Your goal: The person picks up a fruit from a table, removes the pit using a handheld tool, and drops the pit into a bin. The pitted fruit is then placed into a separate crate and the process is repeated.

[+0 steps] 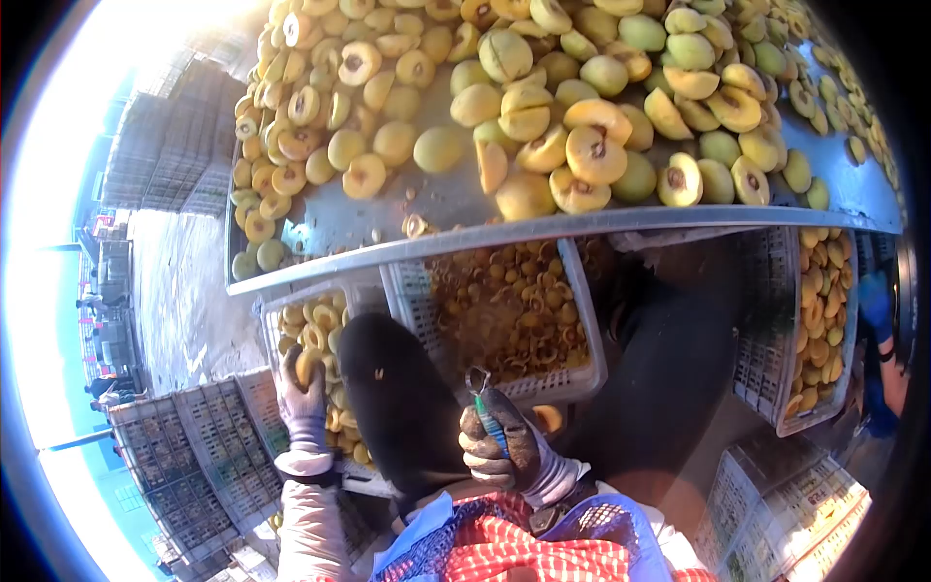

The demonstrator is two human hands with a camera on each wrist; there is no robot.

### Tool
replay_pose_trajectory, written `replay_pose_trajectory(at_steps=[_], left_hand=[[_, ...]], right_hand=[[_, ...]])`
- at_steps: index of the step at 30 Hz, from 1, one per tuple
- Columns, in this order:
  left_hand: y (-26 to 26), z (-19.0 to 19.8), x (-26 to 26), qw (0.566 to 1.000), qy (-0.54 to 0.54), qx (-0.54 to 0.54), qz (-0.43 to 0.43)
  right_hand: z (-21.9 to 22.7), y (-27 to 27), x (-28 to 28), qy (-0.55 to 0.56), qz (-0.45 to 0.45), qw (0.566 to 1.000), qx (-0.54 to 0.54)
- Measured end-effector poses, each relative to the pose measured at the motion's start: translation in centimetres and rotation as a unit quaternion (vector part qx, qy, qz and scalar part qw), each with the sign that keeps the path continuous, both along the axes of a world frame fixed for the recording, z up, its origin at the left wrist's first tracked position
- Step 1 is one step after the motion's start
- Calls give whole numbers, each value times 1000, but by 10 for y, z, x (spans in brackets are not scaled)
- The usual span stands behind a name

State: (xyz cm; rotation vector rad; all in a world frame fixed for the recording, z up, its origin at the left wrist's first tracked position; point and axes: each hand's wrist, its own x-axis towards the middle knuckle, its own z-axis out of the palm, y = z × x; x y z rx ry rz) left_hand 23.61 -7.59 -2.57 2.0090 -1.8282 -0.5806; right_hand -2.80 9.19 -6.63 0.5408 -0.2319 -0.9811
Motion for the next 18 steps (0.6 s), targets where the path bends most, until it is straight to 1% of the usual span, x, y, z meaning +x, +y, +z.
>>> replay_pose_trajectory(at_steps=[1, 2, 3, 4, 5, 6, 7, 9, 11, 12, 13, 14, 15, 16, 17, 18], left_hand=[[-17, -6, 20, 955, -291, 32, -38], [-30, 10, -4, 944, -318, 72, -55], [-42, 11, -26, 951, -235, -96, -179], [-49, 24, -72, 954, -135, -133, -231], [-55, 41, -123, 950, -99, -105, -276], [-60, 54, -169, 948, -34, -79, -305], [-74, 55, -202, 910, -73, -145, -381], [-102, 49, -260, 866, -52, -184, -463], [-124, 25, -297, 833, -51, -149, -530], [-132, 12, -307, 836, 24, -153, -527], [-136, 5, -302, 851, 6, -135, -508], [-138, 7, -294, 863, -13, -117, -491], [-138, 10, -287, 875, -33, -98, -474], [-130, 12, -279, 911, 3, -11, -411], [-124, 1, -264, 916, 52, 3, -399], [-115, -1, -257, 927, 41, -9, -373]], right_hand=[[-2, 1, 0, 25, 21, 999, 44], [3, -5, -3, 63, 48, 994, 74], [9, -8, -5, 99, 76, 986, 106], [3, -8, -2, 74, 79, 990, 87], [-2, -7, 0, 30, 77, 994, 74], [6, -12, -3, 124, 95, 982, 107], [15, -17, -6, 216, 111, 960, 140], [0, -14, -6, 220, 86, 962, 140], [-10, -12, -9, 209, 62, 965, 142], [-12, -10, -12, 187, 47, 971, 141], [-13, -9, -15, 164, 31, 976, 139], [-13, -9, -16, 138, 13, 981, 138], [-7, -11, -21, 182, 1, 973, 142], [2, -13, -28, 224, -9, 963, 146], [7, -15, -32, 268, -16, 952, 149], [7, -18, -33, 304, -42, 934, 182]])
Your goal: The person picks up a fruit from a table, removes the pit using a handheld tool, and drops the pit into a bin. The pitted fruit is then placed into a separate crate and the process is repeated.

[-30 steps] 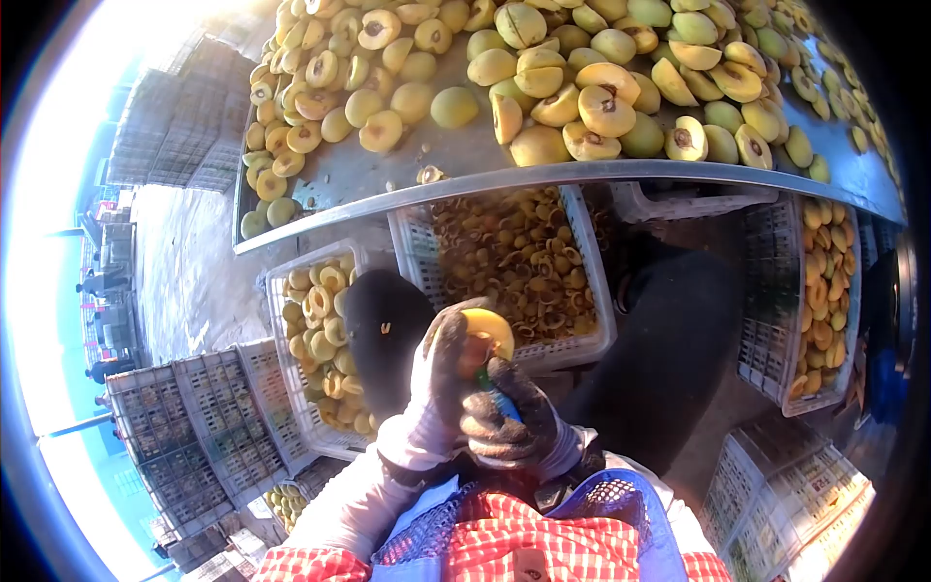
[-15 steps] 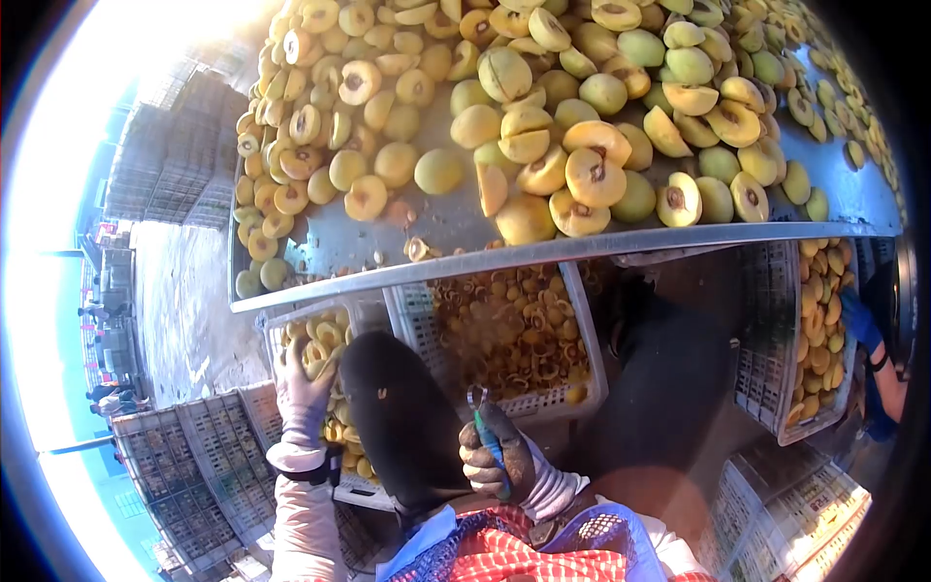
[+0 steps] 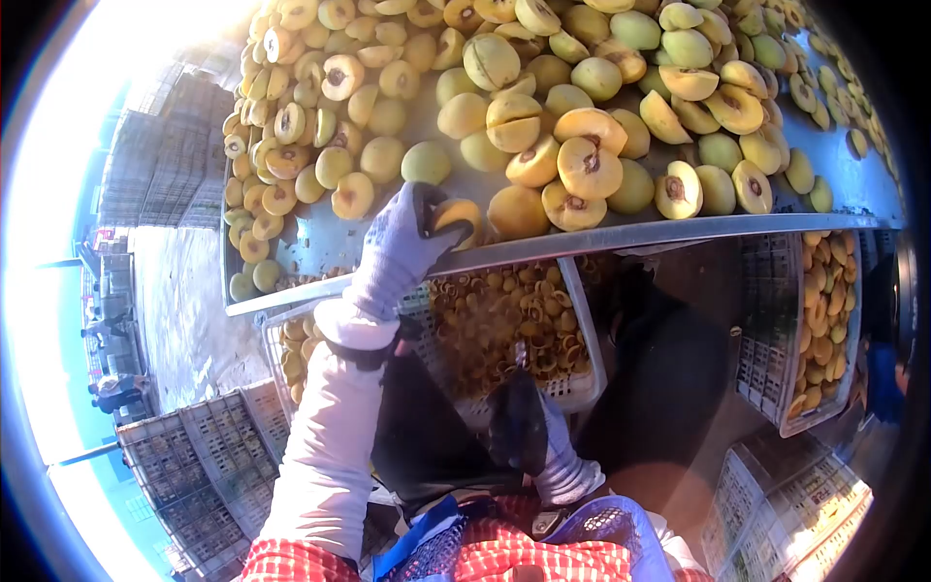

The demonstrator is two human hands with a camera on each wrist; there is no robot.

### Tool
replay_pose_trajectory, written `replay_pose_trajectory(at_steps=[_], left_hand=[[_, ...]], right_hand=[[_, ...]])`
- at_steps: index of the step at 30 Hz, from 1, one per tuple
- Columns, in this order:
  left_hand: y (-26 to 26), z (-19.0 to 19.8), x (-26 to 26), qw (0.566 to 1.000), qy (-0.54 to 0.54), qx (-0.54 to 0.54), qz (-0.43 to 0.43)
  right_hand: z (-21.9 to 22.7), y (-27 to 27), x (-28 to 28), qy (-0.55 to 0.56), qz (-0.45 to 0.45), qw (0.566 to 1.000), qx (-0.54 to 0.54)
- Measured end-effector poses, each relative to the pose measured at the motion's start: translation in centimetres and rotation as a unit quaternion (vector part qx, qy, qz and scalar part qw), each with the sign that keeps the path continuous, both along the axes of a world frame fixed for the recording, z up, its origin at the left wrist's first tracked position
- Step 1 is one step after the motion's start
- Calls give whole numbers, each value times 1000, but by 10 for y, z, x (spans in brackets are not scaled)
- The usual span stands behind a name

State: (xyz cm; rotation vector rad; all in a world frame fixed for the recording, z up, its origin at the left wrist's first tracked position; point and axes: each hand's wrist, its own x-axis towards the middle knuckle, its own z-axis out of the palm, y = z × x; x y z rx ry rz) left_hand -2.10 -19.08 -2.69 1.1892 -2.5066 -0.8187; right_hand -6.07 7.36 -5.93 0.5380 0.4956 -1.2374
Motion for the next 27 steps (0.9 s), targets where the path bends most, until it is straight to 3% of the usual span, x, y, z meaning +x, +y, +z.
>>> replay_pose_trajectory(at_steps=[2, 3, 4, 6, 9, 11, 12, 14, 16, 19, 23, 26, 27], left_hand=[[10, -2, 6, 999, 29, -27, 36], [13, -3, 6, 996, 64, -39, 42], [16, -2, 5, 993, 99, -52, 47], [39, 15, 4, 984, 169, 45, 31], [91, 48, 7, 959, 188, 211, -9], [127, 48, 6, 914, 261, 307, 38], [141, 46, 5, 898, 291, 322, 67], [155, 42, 11, 882, 315, 339, 90], [173, 45, 14, 925, 254, 267, 91], [183, 44, 12, 884, 327, 308, 128], [192, 52, 11, 833, 378, 383, 127], [197, 36, 16, 910, 350, 212, 62], [196, 32, 20, 917, 338, 210, 38]], right_hand=[[1, -2, 2, 90, -55, 993, 53], [-14, 5, 6, 313, -7, 950, -8], [-41, 17, 12, 518, 41, 852, -69], [-29, 16, 6, 734, 52, 667, -114], [26, 8, -22, 817, -3, 561, -131], [47, 4, -36, 832, 10, 512, -214], [50, 4, -29, 818, -6, 559, -140], [50, 8, -22, 801, 11, 587, -117], [45, 12, -17, 777, 15, 619, -113], [44, 15, -13, 802, 11, 589, -99], [45, 21, -8, 785, -2, 612, -102], [38, 25, -5, 765, -14, 634, -112], [36, 25, -7, 750, -9, 650, -118]])
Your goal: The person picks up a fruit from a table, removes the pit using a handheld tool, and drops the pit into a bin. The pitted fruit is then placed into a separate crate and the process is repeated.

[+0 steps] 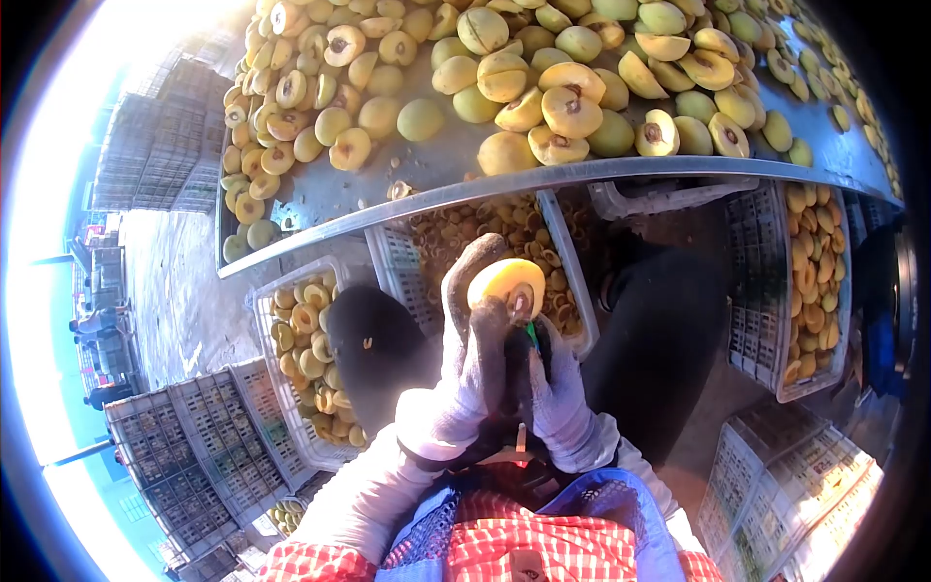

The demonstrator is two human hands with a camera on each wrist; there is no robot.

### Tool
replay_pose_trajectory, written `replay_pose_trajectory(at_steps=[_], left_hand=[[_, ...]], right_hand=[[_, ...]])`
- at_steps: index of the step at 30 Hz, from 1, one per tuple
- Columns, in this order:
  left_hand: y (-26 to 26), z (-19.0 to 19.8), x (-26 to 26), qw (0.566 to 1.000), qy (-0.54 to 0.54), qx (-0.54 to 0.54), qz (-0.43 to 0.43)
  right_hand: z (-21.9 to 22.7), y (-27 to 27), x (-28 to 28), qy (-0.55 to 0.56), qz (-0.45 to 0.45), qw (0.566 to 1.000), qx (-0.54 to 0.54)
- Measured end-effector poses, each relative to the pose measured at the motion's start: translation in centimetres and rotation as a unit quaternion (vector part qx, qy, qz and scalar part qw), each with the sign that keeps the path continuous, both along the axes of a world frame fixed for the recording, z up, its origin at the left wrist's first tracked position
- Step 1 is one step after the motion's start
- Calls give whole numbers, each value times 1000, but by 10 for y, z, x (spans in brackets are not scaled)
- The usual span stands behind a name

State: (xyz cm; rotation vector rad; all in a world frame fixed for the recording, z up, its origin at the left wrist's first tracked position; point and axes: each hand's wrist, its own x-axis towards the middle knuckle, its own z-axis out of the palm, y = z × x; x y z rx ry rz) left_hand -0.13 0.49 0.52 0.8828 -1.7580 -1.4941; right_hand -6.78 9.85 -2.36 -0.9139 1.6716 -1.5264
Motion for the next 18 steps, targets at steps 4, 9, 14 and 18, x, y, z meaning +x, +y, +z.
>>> replay_pose_trajectory(at_steps=[4, 9, 14, 18], left_hand=[[-19, 24, 11, 977, -23, 192, -89], [-30, 27, 14, 966, -77, 243, -50], [-18, 6, 17, 985, -9, 165, -50], [-13, -2, 26, 949, -9, 310, -62]], right_hand=[[-1, 3, -11, -91, 40, 994, 42], [-10, 4, 11, -137, 57, 989, 24], [4, 9, 3, -820, 238, 521, -13], [8, 14, 13, -901, 203, 381, -33]])
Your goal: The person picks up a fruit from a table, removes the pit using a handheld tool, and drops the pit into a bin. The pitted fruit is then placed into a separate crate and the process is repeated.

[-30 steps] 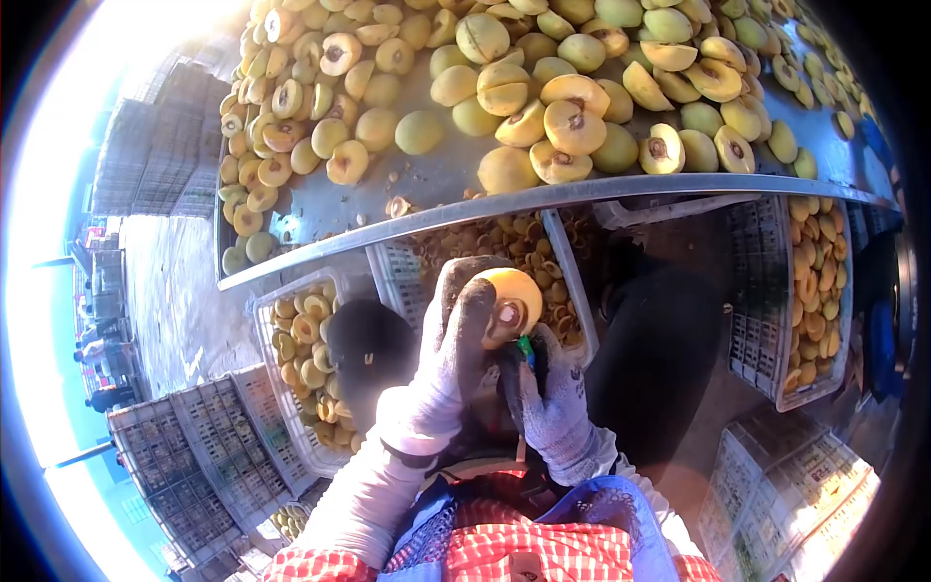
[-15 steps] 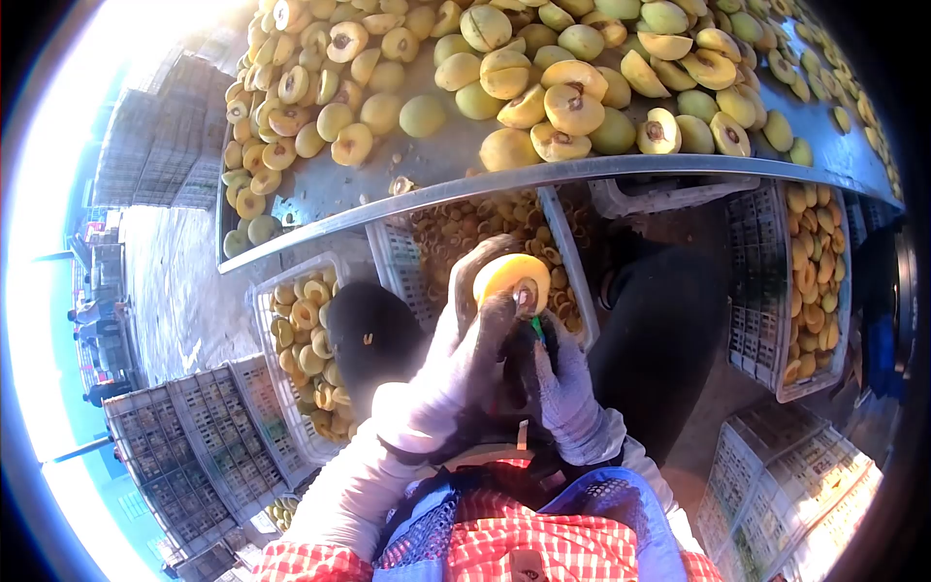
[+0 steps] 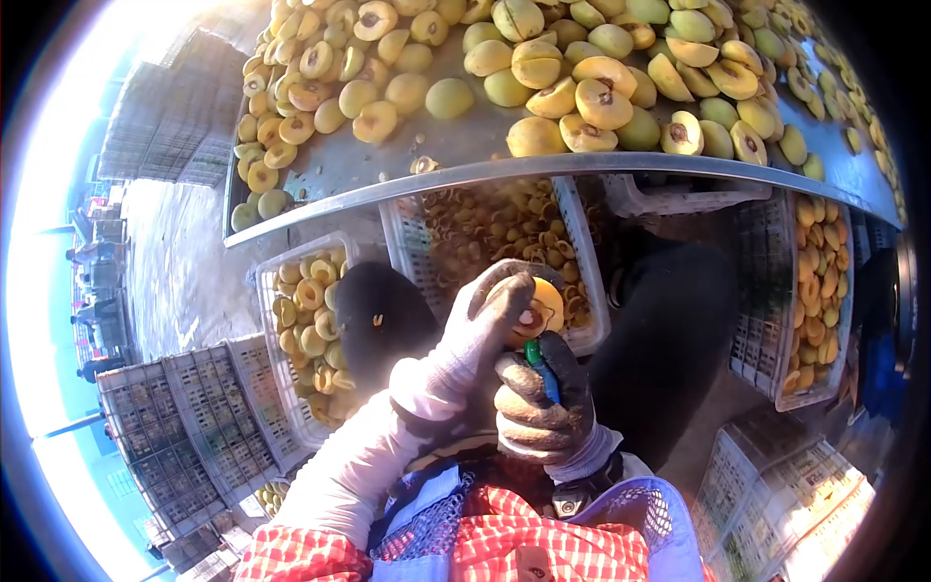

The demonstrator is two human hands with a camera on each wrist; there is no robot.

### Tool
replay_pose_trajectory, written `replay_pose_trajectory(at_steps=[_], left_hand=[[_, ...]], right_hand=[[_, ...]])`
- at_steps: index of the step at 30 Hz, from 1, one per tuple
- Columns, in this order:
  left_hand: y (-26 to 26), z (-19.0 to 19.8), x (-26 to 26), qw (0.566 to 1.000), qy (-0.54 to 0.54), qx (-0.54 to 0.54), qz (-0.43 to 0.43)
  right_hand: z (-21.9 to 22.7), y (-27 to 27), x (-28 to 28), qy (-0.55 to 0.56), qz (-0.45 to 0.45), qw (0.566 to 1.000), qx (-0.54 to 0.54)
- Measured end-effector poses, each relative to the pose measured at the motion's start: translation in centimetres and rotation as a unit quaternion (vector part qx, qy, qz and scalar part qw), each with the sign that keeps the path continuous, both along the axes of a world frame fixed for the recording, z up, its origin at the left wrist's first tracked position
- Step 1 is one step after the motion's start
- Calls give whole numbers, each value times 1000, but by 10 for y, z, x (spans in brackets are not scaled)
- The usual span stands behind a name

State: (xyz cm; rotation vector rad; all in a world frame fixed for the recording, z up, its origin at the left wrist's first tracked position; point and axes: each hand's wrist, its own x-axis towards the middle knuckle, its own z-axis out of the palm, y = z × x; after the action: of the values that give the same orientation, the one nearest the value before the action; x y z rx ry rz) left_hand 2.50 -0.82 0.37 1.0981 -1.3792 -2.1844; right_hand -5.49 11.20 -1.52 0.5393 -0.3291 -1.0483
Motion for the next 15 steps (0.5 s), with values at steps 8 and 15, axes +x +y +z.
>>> replay_pose_trajectory(at_steps=[8, 15], left_hand=[[-2, -26, 48, 961, -84, -263, 18], [29, -18, 45, 971, 47, 134, 190]], right_hand=[[-24, -4, 18, 127, 113, 985, -21], [1, -7, 38, -24, 63, 998, -6]])
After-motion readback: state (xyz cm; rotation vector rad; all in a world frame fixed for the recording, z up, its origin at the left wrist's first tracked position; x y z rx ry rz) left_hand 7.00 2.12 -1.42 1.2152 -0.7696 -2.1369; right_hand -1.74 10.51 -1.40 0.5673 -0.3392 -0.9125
